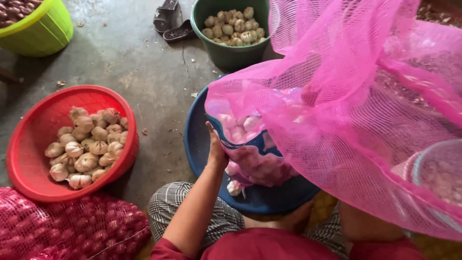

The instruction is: The person sits on the floor and pours garlic bulbs from a pink mesh bag onto a blue tray. They trim the dry root ends off the garlic bulbs with scissors and place the trimmed bulbs into a red basket, continuing bag by bag.

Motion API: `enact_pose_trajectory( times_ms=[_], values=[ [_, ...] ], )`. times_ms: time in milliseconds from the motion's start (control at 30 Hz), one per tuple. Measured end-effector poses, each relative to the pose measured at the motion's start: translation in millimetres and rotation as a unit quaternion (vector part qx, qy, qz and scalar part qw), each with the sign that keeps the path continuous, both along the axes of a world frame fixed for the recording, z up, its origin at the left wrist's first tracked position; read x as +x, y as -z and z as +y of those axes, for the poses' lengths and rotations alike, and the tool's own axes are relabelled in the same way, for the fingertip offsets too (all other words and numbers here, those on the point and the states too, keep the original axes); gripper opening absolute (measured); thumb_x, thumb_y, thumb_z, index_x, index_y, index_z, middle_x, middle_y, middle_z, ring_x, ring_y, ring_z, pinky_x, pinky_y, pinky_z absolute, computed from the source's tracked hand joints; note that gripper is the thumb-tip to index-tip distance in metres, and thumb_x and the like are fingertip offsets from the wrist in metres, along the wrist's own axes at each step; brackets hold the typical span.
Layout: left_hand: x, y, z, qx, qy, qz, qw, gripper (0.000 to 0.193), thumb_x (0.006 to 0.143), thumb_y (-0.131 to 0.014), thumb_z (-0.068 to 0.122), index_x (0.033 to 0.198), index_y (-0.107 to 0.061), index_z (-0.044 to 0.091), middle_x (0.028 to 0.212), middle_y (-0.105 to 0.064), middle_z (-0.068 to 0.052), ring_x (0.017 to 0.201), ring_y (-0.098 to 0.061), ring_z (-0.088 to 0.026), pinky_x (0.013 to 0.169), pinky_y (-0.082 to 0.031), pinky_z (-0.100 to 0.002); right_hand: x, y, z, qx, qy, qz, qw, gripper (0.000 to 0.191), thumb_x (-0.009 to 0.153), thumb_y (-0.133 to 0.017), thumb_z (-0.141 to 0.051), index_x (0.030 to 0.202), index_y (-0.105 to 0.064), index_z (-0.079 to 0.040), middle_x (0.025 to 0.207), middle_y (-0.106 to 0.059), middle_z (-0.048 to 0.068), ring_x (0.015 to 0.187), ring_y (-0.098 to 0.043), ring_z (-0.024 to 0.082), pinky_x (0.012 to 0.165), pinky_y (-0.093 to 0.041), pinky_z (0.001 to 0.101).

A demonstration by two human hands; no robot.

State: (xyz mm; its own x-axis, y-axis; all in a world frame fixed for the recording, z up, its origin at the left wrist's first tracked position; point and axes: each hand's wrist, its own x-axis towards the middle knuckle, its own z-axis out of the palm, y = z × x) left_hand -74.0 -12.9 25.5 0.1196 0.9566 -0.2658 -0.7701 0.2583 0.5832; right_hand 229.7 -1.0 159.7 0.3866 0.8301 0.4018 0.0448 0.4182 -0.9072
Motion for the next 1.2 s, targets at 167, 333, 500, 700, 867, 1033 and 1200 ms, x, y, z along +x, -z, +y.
enact_pose_trajectory(
  times_ms=[167,333,500,700,867,1033,1200],
  values=[
    [7,3,13,0.091,-0.013,-0.038,0.995,0.094,0.094,-0.037,0.075,0.159,-0.033,0.007,0.154,-0.047,-0.014,0.14,-0.049,-0.03,0.115,-0.043,-0.045,10,-35,7,0.049,0.009,-0.006,0.999,0.047,0.09,-0.081,-0.025,0.125,-0.058,-0.003,0.116,-0.065,0.01,0.105,-0.063,0.017,0.09,-0.051,0.0345],
    [1,-13,33,0.123,-0.004,0.009,0.992,0.077,0.1,-0.045,0.061,0.156,-0.036,0.009,0.145,-0.055,-0.013,0.129,-0.058,-0.026,0.107,-0.049,-0.044,-1,-69,30,0.082,-0.003,-0.035,0.996,0.044,0.091,-0.08,-0.024,0.124,-0.06,-0.003,0.114,-0.066,0.01,0.104,-0.065,0.016,0.089,-0.052,0.034],
    [32,-61,32,0.312,0.02,0.571,0.759,0.083,0.081,-0.083,0.037,0.148,-0.045,0.006,0.139,-0.059,-0.017,0.128,-0.058,-0.029,0.11,-0.046,-0.045,-54,-86,39,0.076,-0.08,-0.147,0.983,0.04,0.092,-0.08,-0.023,0.122,-0.062,-0.003,0.112,-0.068,0.009,0.102,-0.066,0.015,0.088,-0.052,0.0335],
    [42,-105,-7,0.417,-0.014,0.544,0.728,0.078,0.081,-0.081,0.038,0.146,-0.049,0.008,0.141,-0.058,-0.018,0.13,-0.056,-0.031,0.11,-0.045,-0.046,-91,-98,5,0.036,-0.259,-0.376,0.889,0.036,0.093,-0.079,-0.021,0.121,-0.065,-0.003,0.109,-0.07,0.009,0.1,-0.067,0.015,0.087,-0.053,0.0328],
    [52,-104,8,0.417,-0.013,0.577,0.702,0.074,0.082,-0.079,0.039,0.144,-0.051,0.009,0.142,-0.057,-0.018,0.131,-0.054,-0.032,0.111,-0.044,-0.046,8,-83,-19,-0.005,-0.235,-0.221,0.946,0.032,0.095,-0.078,-0.02,0.119,-0.067,-0.003,0.107,-0.072,0.009,0.098,-0.068,0.014,0.086,-0.054,0.0323],
    [64,-90,21,0.41,-0.081,0.567,0.71,0.071,0.082,-0.077,0.04,0.142,-0.054,0.011,0.143,-0.056,-0.018,0.132,-0.053,-0.033,0.111,-0.042,-0.047,11,40,-31,-0.143,-0.101,-0.181,0.968,0.029,0.096,-0.078,-0.019,0.118,-0.069,-0.003,0.105,-0.074,0.009,0.096,-0.069,0.014,0.085,-0.054,0.0318],
    [65,-87,61,0.401,-0.16,0.557,0.709,0.067,0.083,-0.076,0.041,0.14,-0.057,0.012,0.145,-0.055,-0.018,0.133,-0.051,-0.034,0.111,-0.041,-0.047,11,58,-9,-0.121,0.015,-0.184,0.975,0.018,0.099,-0.075,-0.016,0.109,-0.072,-0.002,0.095,-0.076,0.006,0.089,-0.071,0.012,0.077,-0.054,0.0303]
  ],
)
